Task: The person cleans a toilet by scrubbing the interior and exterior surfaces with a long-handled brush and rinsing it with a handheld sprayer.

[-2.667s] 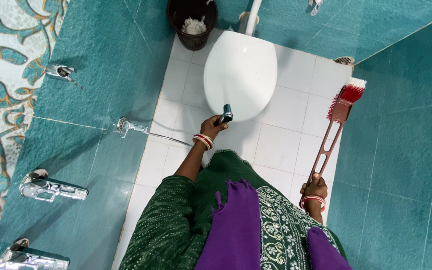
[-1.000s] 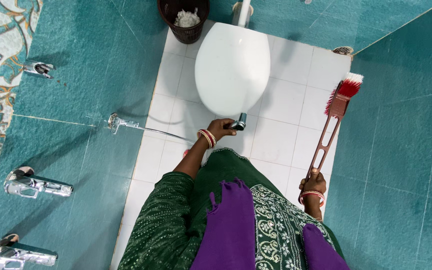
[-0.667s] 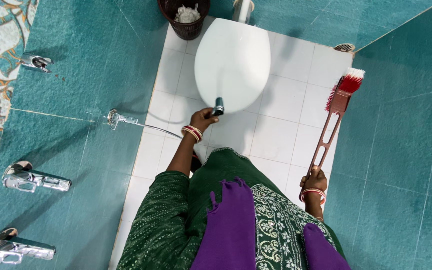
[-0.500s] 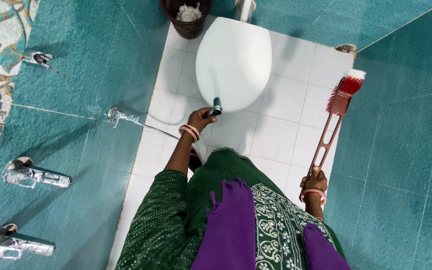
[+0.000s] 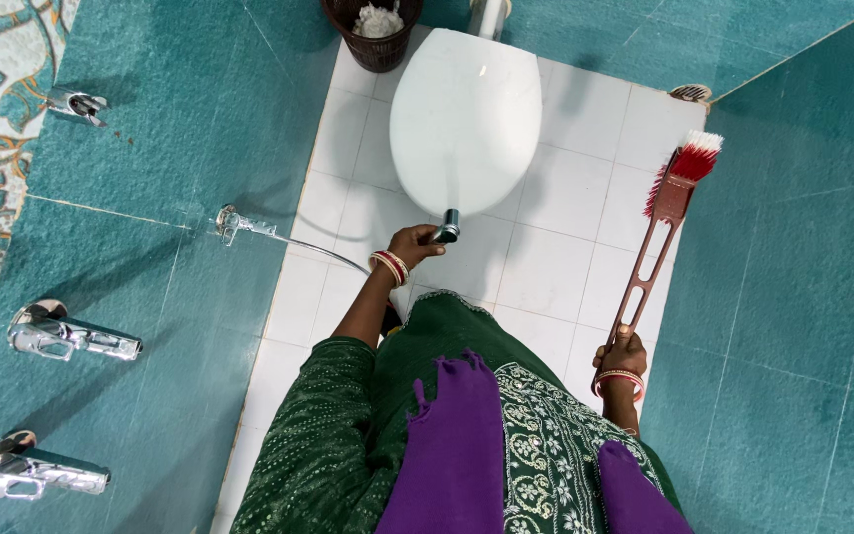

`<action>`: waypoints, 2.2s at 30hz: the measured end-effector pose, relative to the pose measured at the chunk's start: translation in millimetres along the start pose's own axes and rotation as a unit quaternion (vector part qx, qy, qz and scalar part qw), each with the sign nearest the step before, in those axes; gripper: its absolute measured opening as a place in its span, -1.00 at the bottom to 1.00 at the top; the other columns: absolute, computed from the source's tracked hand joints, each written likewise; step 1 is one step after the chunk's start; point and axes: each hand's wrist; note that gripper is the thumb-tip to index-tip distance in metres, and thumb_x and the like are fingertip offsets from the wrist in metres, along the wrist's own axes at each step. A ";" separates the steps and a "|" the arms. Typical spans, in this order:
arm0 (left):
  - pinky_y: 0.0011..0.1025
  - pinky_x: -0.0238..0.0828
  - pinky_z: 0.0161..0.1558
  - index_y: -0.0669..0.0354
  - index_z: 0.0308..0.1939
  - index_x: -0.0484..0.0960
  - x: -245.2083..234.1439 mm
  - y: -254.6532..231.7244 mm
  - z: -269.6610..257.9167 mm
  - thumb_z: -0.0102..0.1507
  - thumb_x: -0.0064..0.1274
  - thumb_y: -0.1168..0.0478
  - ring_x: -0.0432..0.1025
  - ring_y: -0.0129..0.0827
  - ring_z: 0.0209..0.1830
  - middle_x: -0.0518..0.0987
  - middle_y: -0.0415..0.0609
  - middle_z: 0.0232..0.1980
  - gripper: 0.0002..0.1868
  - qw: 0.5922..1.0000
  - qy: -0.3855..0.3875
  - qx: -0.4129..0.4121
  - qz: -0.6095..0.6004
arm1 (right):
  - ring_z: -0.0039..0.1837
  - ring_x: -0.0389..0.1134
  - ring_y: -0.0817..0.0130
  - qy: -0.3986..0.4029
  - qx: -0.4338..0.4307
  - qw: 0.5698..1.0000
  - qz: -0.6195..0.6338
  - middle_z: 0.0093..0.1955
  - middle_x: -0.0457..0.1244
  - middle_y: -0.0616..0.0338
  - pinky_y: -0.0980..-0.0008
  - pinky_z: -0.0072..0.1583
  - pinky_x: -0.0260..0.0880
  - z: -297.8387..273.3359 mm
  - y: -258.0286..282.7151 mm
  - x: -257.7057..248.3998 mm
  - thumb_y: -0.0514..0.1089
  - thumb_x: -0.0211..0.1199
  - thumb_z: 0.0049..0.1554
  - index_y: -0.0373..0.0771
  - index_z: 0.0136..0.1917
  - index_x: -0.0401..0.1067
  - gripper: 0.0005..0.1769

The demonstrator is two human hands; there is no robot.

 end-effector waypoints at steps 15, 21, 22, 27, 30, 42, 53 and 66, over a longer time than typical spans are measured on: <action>-0.40 0.49 0.13 0.14 0.12 0.67 35.5 -6.3 -11.1 0.10 0.35 0.30 0.56 -0.44 0.00 0.70 -0.15 -0.04 -0.52 0.997 0.069 -0.019 0.037 | -0.48 0.15 0.40 0.010 -0.019 1.000 0.011 -0.46 0.14 0.16 0.37 -0.44 0.18 14.3 -19.8 -20.2 0.15 0.05 0.40 -0.32 -0.04 0.33 -0.54; -0.37 0.49 0.13 0.17 0.11 0.69 47.5 5.1 -15.8 0.11 0.37 0.29 0.56 -0.36 -0.04 0.70 -0.07 -0.07 -0.54 0.993 0.071 -0.027 0.089 | -0.49 0.15 0.39 0.008 0.005 1.000 -0.003 -0.47 0.16 0.16 0.36 -0.43 0.18 10.7 -9.0 -25.9 0.13 0.05 0.38 -0.29 -0.02 0.36 -0.58; -0.39 0.50 0.12 0.14 0.11 0.68 45.7 10.7 -16.2 0.10 0.37 0.27 0.57 -0.38 -0.03 0.71 -0.10 -0.06 -0.52 0.994 0.054 -0.038 0.084 | -0.49 0.15 0.40 0.009 0.009 1.000 -0.009 -0.47 0.16 0.16 0.37 -0.43 0.18 10.1 -7.4 -27.0 0.13 0.04 0.39 -0.28 0.00 0.38 -0.58; -0.40 0.50 0.11 0.15 0.14 0.66 8.8 31.2 -29.4 0.11 0.37 0.27 0.57 -0.40 -0.03 0.71 -0.08 -0.04 -0.50 0.997 -0.050 -0.010 0.060 | -0.49 0.14 0.42 0.039 -0.006 0.999 -0.009 -0.47 0.15 0.17 0.38 -0.43 0.16 19.0 -9.7 -35.6 0.10 0.01 0.40 -0.30 0.03 0.39 -0.59; -0.39 0.49 0.09 0.16 0.16 0.67 -5.3 34.5 -36.7 0.12 0.38 0.27 0.56 -0.39 -0.04 0.71 -0.05 -0.02 -0.49 0.990 -0.118 -0.026 0.071 | -0.49 0.15 0.41 0.040 -0.023 0.999 -0.018 -0.47 0.16 0.16 0.38 -0.42 0.17 19.2 -9.2 -38.4 0.09 0.02 0.40 -0.30 0.03 0.40 -0.60; -0.40 0.50 0.06 0.19 0.08 0.70 30.8 49.7 -49.4 0.12 0.37 0.27 0.54 -0.42 -0.09 0.70 -0.09 -0.09 -0.57 0.995 0.045 -0.023 0.086 | -0.48 0.17 0.39 0.029 -0.046 0.998 -0.031 -0.45 0.17 0.14 0.34 -0.42 0.17 -3.6 -24.9 -29.4 0.16 0.04 0.43 -0.38 -0.02 0.32 -0.50; -0.38 0.46 0.07 0.13 0.01 0.74 -27.8 58.6 -70.7 0.13 0.39 0.18 0.57 -0.40 -0.06 0.73 -0.11 -0.08 -0.62 0.989 0.007 -0.011 0.147 | -0.50 0.13 0.41 0.031 -0.034 0.999 -0.016 -0.47 0.15 0.18 0.38 -0.45 0.12 -49.3 -42.7 -13.9 0.13 0.02 0.40 -0.24 -0.04 0.33 -0.61; -0.41 0.49 0.04 0.20 0.11 0.68 -27.2 98.9 -59.4 0.13 0.37 0.26 0.57 -0.42 -0.08 0.72 -0.07 -0.07 -0.54 0.998 0.033 0.016 0.051 | -0.50 0.16 0.42 -0.020 -0.041 0.998 -0.036 -0.47 0.16 0.19 0.37 -0.45 0.16 -75.4 -57.9 -22.3 0.14 0.02 0.40 -0.23 -0.05 0.31 -0.60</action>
Point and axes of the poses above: each hand's wrist, its own z-axis towards the middle knuckle, its own x-axis out of the palm, y = z × x
